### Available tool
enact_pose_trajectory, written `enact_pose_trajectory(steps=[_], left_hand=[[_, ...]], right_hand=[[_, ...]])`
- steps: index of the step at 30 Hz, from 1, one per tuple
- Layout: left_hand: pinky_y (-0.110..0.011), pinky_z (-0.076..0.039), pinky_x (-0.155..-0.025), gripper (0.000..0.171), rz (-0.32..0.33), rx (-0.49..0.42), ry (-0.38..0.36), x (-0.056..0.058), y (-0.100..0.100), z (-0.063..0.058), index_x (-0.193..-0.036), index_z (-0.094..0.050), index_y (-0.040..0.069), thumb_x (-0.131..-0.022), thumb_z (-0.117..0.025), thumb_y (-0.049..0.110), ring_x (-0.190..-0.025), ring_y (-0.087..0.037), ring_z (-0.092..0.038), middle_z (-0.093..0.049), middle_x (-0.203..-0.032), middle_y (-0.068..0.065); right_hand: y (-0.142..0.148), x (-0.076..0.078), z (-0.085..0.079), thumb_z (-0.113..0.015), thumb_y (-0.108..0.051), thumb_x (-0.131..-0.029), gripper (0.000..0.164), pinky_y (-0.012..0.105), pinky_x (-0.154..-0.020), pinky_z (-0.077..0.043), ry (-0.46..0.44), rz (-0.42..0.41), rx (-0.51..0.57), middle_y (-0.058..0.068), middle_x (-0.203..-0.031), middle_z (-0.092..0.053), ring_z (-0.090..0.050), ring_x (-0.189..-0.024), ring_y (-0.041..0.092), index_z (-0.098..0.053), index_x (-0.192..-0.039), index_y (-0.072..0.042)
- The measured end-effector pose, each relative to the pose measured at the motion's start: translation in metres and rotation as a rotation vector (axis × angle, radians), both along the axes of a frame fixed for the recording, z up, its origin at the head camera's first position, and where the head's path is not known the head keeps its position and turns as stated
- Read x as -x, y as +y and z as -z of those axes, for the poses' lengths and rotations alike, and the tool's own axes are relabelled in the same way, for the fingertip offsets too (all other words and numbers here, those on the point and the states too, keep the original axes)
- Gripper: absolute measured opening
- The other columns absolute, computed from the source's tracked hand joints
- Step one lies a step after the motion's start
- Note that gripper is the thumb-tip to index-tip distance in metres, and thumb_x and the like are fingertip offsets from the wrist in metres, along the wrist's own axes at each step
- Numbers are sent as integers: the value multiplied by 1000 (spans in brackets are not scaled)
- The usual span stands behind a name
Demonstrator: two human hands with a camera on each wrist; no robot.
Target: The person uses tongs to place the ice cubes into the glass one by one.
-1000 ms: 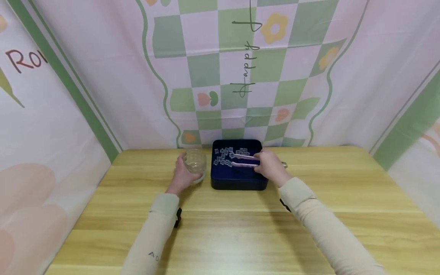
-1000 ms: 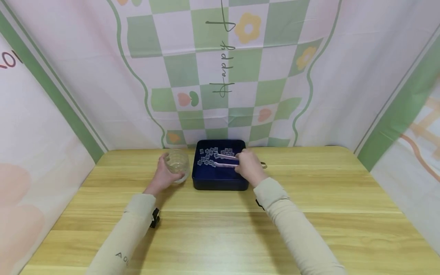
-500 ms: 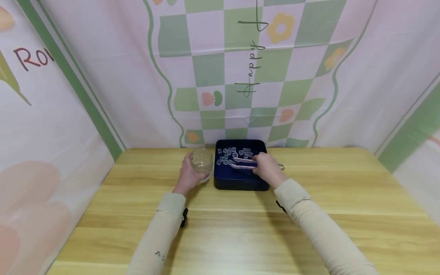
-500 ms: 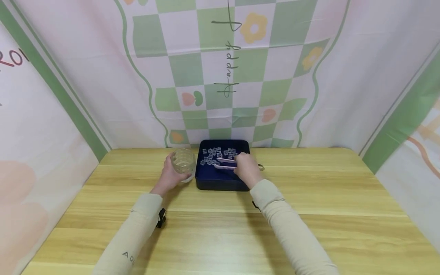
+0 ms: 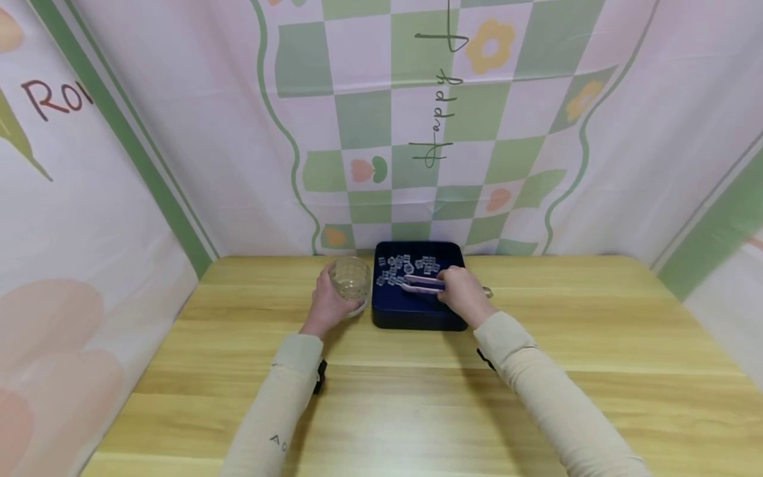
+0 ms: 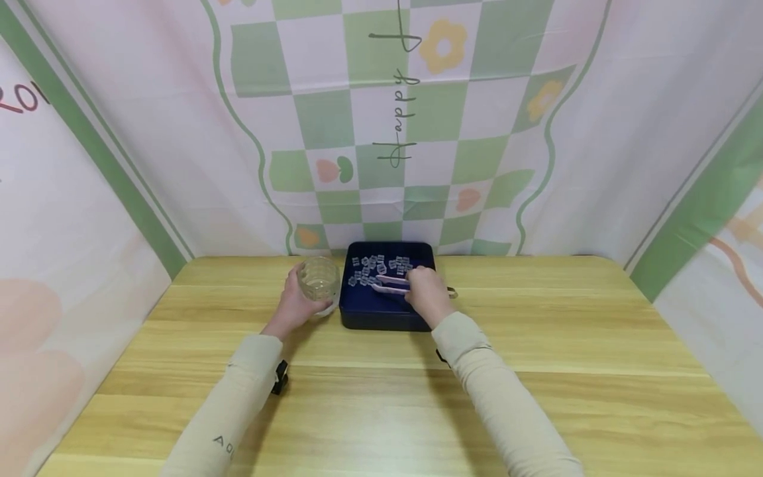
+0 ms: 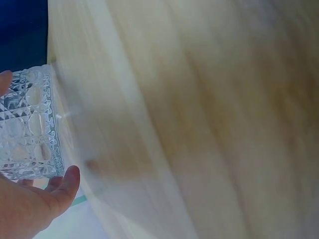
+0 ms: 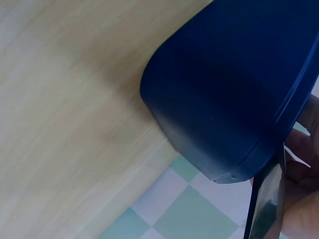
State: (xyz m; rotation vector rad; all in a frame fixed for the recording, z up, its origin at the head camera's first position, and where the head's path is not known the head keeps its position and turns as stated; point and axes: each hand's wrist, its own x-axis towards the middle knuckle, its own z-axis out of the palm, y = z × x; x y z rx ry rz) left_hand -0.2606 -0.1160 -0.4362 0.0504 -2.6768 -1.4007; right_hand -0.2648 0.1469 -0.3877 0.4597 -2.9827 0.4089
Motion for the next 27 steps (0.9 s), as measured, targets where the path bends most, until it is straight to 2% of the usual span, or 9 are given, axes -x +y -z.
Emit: enact_pose_trajectory(steps=[16,27], left_hand=[[-58,-38,-107,102,-3,-11,14,2,-1,3,-146,-26,7,-64,-85,17,-129,-45,-42,-41,-142,-22],[-59,-36,-108,100,10,-10,-10,0,-3,3,-147,-23,9,-68,-84,18,-132,-44,-38,-38,-145,-20]], right_hand=[[2,2,2,-70,-4,-78,28,45,-81,-56,-22,2,25,22,-99,-69,-65,-93,35,-69,-104,7],[2,-2,2,-72,-6,-78,28,44,-80,-56,1,-12,11,20,-95,-67,-65,-89,34,-70,-104,6]])
